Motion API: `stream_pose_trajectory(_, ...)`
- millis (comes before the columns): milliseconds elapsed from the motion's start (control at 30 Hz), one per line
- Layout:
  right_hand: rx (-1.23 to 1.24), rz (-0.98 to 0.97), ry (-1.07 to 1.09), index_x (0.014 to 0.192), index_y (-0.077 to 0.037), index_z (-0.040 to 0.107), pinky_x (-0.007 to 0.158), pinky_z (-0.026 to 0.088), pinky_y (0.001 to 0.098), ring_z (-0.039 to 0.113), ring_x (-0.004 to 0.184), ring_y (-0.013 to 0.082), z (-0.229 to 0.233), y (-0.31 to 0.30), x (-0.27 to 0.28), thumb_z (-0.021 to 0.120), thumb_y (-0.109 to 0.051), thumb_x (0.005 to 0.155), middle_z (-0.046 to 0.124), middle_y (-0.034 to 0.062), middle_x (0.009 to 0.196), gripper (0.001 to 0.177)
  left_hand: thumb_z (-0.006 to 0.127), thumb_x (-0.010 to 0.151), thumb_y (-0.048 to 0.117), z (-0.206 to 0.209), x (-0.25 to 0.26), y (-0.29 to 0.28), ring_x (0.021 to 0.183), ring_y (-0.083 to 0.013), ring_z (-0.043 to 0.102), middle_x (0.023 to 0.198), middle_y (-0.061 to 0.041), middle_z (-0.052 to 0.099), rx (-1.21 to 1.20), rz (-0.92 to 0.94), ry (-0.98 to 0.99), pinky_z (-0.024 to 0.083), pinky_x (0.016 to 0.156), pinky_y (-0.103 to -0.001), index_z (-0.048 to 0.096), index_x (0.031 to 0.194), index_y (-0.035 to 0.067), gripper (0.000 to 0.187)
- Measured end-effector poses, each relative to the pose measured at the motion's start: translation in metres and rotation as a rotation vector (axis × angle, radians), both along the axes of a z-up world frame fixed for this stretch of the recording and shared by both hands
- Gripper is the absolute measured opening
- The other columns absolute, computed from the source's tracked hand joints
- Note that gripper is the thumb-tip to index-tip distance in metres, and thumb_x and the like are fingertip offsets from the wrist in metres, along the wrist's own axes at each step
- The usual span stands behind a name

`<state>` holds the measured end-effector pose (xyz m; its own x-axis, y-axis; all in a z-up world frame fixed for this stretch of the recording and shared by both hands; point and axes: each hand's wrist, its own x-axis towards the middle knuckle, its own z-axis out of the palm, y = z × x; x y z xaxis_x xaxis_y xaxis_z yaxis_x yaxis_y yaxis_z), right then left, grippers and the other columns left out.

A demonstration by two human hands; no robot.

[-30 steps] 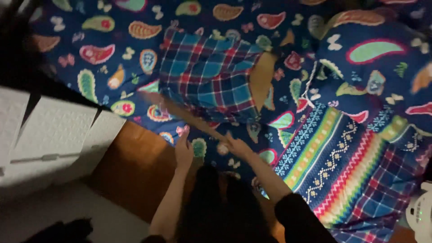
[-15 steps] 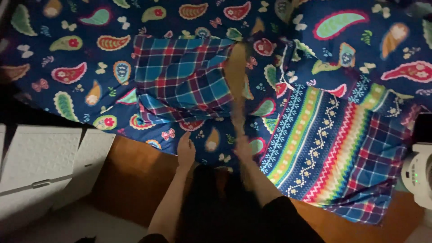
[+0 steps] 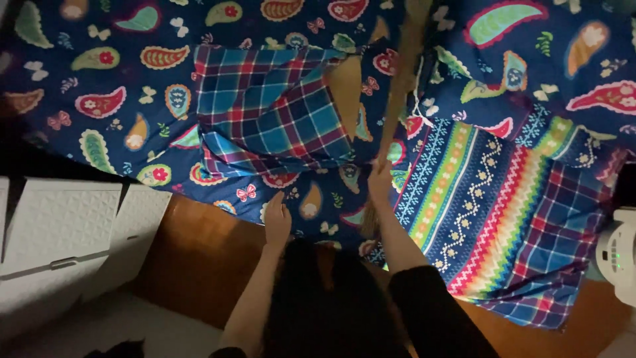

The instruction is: The person folds a large patterned bedsheet on a bed using a broom to assist with alignment. They fold the sheet in half, smooth it, and then fold it again into a smaller rectangle.

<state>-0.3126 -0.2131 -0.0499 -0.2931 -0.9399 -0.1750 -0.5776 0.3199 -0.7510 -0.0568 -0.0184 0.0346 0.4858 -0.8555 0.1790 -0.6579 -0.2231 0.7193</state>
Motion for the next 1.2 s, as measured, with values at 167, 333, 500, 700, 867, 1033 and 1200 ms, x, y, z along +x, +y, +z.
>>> stream_pose_trajectory(167, -0.384, 0.498, 0.056, 0.137, 0.001, 0.058, 0.114, 0.038, 0.0568, 0.054, 0.129, 0.0464, -0.027, -0.026, 0.163, 0.060, -0.031, 0.098, 0.063, 0.0304, 0.131, 0.051, 0.053, 0.101, 0.002, 0.002, 0.011, 0.019, 0.120, -0.0394, 0.061, 0.131, -0.024, 0.063, 0.020, 0.050, 0.022, 0.050, 0.103, -0.047, 0.065, 0.130, -0.003, 0.032)
stream_pose_trajectory(333, -0.405, 1.112, 0.166, 0.145, -0.002, 0.054, 0.118, 0.036, 0.0524, 0.056, 0.127, 0.0451, -0.065, 0.114, 0.139, 0.053, -0.017, 0.096, 0.066, 0.0261, 0.131, 0.051, 0.050, 0.101, 0.004, 0.003, 0.022, 0.025, 0.126, -0.0408, 0.057, 0.137, -0.024, 0.060, 0.106, 0.083, 0.083, 0.045, 0.109, -0.047, 0.062, 0.136, -0.001, 0.038)
stream_pose_trajectory(500, 0.176, 1.163, 0.366, 0.132, -0.028, 0.044, 0.071, 0.057, 0.0573, 0.074, 0.083, 0.0449, -0.032, 0.059, 0.096, 0.042, -0.056, 0.098, 0.073, 0.0238, 0.079, 0.044, 0.048, 0.098, 0.000, 0.004, 0.033, 0.020, 0.125, -0.0434, 0.057, 0.137, -0.026, 0.060, 0.128, 0.157, 0.117, 0.048, 0.107, -0.051, 0.063, 0.135, -0.001, 0.039)
stream_pose_trajectory(700, 0.133, 0.417, 0.044, 0.149, -0.007, 0.040, 0.064, 0.058, 0.0401, 0.073, 0.079, 0.0361, -0.039, -0.025, 0.147, 0.037, -0.051, 0.112, 0.071, 0.0231, 0.104, 0.058, 0.050, 0.099, -0.002, -0.013, 0.047, 0.032, 0.129, -0.0362, 0.057, 0.139, -0.019, 0.061, 0.118, 0.215, 0.030, 0.047, 0.109, -0.049, 0.062, 0.141, 0.006, 0.044)
stream_pose_trajectory(867, 0.157, 1.194, 0.280, 0.133, -0.002, 0.060, 0.095, 0.051, 0.0699, 0.069, 0.110, 0.0477, -0.065, 0.050, 0.250, 0.044, -0.029, 0.106, 0.068, 0.0265, 0.121, 0.041, 0.054, 0.091, -0.003, 0.030, 0.058, 0.041, 0.116, -0.0471, 0.059, 0.127, -0.030, 0.064, -0.021, 0.252, -0.028, 0.051, 0.099, -0.052, 0.064, 0.132, -0.003, 0.042)
stream_pose_trajectory(1033, 0.192, 1.541, 0.322, 0.138, -0.012, 0.045, 0.085, 0.043, 0.0768, 0.071, 0.098, 0.0477, -0.021, 0.115, 0.224, 0.048, -0.036, 0.099, 0.070, 0.0236, 0.111, 0.046, 0.056, 0.089, 0.000, -0.007, 0.092, 0.044, 0.112, -0.0422, 0.062, 0.122, -0.025, 0.067, -0.041, 0.279, -0.138, 0.050, 0.101, -0.047, 0.067, 0.126, 0.002, 0.039)
stream_pose_trajectory(1200, 0.285, 1.303, 0.172, 0.138, -0.011, 0.047, 0.080, 0.054, 0.0641, 0.070, 0.095, 0.0494, 0.052, 0.110, 0.187, 0.053, -0.045, 0.096, 0.071, 0.0282, 0.105, 0.055, 0.051, 0.097, -0.001, 0.019, 0.097, 0.029, 0.124, -0.0332, 0.061, 0.135, -0.017, 0.063, 0.087, 0.266, 0.070, 0.048, 0.107, -0.043, 0.065, 0.135, 0.007, 0.041)
